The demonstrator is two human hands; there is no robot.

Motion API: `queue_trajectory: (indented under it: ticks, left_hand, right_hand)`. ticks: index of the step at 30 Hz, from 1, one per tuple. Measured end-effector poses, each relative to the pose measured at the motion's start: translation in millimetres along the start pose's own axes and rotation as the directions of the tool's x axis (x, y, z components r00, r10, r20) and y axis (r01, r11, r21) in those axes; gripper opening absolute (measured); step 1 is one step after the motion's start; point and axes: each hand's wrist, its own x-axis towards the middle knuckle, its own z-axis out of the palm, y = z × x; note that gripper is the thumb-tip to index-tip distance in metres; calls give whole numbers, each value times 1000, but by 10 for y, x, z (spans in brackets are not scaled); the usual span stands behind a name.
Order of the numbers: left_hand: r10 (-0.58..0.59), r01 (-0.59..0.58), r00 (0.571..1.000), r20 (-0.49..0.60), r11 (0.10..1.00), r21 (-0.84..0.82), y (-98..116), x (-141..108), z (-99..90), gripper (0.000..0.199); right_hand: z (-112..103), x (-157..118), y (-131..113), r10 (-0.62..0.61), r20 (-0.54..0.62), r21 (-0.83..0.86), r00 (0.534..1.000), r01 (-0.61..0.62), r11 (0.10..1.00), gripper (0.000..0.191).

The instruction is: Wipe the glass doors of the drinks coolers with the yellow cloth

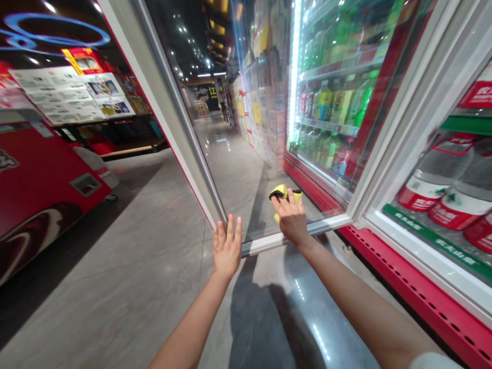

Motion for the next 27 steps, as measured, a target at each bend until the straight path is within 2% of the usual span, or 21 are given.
queue_trajectory:
  ticks: [1,3,6,8,11,13,15,18,20,22,25,27]
  left_hand:
    - [-10,10,1000,6,1000,-10,25,1,-14,89]
    - [12,-11,1000,17,999,-33,82,29,-39,86]
    - [115,-112,993,33,992,-65,209,158,-69,83]
    - [192,-187,980,58,979,-84,316,289,-90,83]
    - [257,-247,960,110,964,-98,456,471,-113,85]
    - [251,-240,959,131,966,-93,508,535,-103,88]
    - [235,-225,964,127,971,-85,528,545,-67,91]
    - [215,-207,972,99,975,-82,531,508,9,93]
    - [199,-192,975,95,978,-81,532,484,48,93]
    - [195,-187,975,106,979,-82,532,472,69,94]
    - [206,-194,972,114,975,-111,535,475,82,97]
    - [201,-186,974,106,973,-135,539,479,91,100]
  right_hand:
    - [-13,-9,36,65,-3,-13,998,-65,998,53]
    - [2,-72,65,91,26,-7,996,-91,996,53]
    - [28,-137,52,-42,62,67,997,38,997,56]
    - [-5,-97,69,-87,36,108,996,83,991,59]
    - [-60,-32,152,24,-17,105,1000,-22,994,59]
    - [-32,-79,196,112,-21,77,993,-110,991,57]
    - [35,-180,211,151,-9,47,989,-150,988,55]
    - [85,-262,267,97,-3,29,995,-96,995,56]
    - [59,-234,389,64,-6,29,998,-63,998,57]
    - [47,-210,555,163,-46,37,985,-162,986,56]
    - [161,-311,729,411,-168,128,896,-394,910,57]
    - [284,-418,737,439,-221,209,871,-397,893,60]
